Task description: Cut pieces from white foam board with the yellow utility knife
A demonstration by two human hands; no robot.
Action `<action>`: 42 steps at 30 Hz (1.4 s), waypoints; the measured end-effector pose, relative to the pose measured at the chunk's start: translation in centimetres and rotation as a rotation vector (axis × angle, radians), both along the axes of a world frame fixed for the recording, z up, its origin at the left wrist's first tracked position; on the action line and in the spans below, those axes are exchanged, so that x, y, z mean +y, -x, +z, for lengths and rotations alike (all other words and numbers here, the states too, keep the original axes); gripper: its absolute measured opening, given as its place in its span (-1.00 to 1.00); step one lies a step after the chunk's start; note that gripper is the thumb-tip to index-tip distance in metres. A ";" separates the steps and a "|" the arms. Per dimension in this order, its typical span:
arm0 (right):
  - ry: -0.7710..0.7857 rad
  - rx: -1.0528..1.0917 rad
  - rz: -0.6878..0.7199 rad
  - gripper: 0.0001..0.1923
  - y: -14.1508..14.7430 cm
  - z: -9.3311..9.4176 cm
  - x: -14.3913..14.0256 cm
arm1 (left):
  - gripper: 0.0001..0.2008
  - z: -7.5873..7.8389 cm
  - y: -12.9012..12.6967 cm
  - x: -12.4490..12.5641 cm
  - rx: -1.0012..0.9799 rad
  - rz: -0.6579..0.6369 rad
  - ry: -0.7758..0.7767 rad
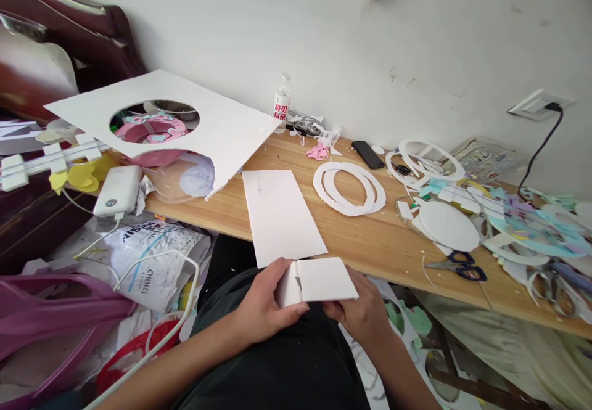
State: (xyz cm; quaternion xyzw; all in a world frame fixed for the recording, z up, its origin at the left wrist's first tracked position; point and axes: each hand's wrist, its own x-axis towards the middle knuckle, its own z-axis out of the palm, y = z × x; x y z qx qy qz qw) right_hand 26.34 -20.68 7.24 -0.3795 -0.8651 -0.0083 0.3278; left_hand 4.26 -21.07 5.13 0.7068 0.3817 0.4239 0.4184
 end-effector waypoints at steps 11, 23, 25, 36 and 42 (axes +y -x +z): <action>0.036 0.096 -0.012 -0.62 0.4 -0.5 -0.3 | -0.46 0.2 -0.1 0.2 0.016 -0.060 0.042; 0.124 0.141 -0.017 -0.48 0.0 -0.9 -0.1 | -0.49 0.1 0.0 0.1 -0.008 -0.098 0.051; 0.135 0.141 -0.010 -0.48 -0.1 -1.0 0.0 | -0.48 0.1 0.1 0.1 -0.005 -0.097 0.046; 0.068 0.036 -0.011 -0.46 0.3 -0.5 0.1 | -0.44 0.2 0.3 0.3 0.034 -0.112 0.025; 0.030 -0.032 0.004 -0.49 0.3 -0.3 0.3 | -0.42 0.5 0.3 0.4 0.004 -0.156 0.059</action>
